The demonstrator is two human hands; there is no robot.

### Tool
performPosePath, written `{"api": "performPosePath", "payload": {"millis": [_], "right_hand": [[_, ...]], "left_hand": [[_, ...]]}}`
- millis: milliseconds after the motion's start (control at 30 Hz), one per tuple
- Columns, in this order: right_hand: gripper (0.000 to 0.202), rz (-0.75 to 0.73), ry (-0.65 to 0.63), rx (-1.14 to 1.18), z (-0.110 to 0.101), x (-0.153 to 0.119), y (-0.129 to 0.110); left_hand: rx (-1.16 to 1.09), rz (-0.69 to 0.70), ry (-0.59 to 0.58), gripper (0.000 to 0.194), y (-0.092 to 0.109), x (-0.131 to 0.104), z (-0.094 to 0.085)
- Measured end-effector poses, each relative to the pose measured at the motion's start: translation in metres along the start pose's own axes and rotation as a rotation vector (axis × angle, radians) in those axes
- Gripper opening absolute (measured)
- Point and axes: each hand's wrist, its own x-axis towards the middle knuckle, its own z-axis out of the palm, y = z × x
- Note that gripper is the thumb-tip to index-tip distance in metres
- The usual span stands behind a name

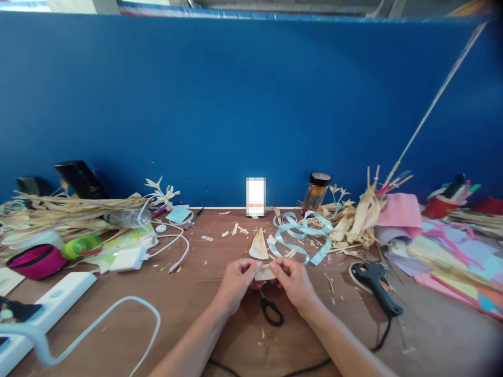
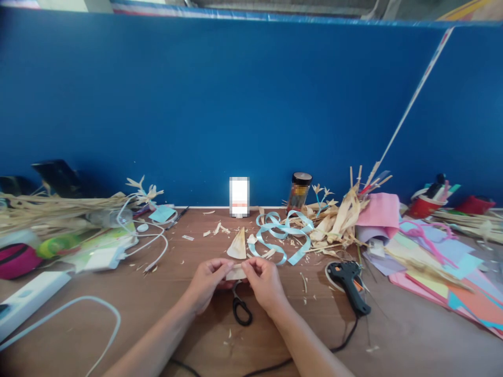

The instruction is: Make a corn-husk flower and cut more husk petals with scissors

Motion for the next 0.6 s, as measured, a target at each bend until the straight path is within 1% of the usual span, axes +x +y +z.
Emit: {"api": "performPosePath", "payload": {"millis": [167, 367, 600], "right_hand": [[0.030, 0.013, 0.041, 0.000, -0.0003, 0.0000, -0.0033], [0.031, -0.024, 0.040, -0.050, -0.0010, 0.0002, -0.0005], [0.033, -0.023, 0.047, -0.106, -0.0015, 0.0008, 0.0024]], "left_hand": [[0.016, -0.025, 0.012, 0.033, -0.0002, 0.0008, -0.0005], [0.065, -0.014, 0.014, 0.032, 0.0001, 0.0004, 0.0006], [0.079, -0.004, 0.023, 0.032, 0.0006, -0.0013, 0.0021]]}}
